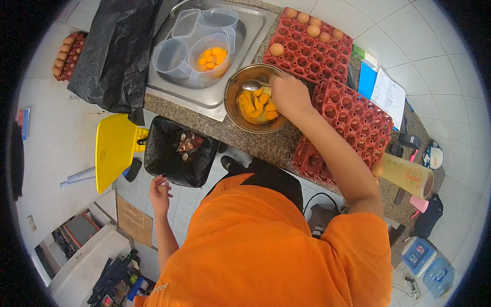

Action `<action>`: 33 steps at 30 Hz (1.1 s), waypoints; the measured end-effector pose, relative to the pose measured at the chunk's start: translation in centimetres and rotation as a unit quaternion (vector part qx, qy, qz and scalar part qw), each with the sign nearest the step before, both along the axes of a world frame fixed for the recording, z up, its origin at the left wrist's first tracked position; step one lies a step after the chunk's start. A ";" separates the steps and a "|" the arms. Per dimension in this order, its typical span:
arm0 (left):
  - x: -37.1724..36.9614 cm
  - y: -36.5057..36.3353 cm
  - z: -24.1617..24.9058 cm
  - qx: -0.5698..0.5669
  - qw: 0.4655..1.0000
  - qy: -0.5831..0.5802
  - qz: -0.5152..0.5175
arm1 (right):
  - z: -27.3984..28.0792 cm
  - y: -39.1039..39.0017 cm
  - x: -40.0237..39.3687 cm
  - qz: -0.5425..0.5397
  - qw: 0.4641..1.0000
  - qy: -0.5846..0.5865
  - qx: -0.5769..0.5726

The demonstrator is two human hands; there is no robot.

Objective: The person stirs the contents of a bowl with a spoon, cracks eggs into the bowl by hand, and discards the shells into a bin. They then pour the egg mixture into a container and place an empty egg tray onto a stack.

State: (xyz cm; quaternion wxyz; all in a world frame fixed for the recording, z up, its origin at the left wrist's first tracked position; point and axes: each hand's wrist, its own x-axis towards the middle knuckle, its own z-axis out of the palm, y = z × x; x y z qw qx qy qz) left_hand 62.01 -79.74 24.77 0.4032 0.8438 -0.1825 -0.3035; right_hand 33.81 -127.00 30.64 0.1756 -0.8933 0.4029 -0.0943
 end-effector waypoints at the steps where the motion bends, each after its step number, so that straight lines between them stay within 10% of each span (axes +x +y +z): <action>1: 0.0 0.1 -0.1 -0.002 1.000 0.003 0.000 | 0.6 -0.1 0.0 0.009 0.998 0.043 -0.037; 17: 0.4 0.6 -0.1 -0.017 1.000 -0.004 0.007 | 2.1 0.8 -3.6 0.025 0.980 0.048 -0.189; 33: 0.1 -1.4 -0.1 -0.043 0.999 0.014 -0.001 | 0.0 1.2 -1.4 0.054 0.974 0.199 -0.094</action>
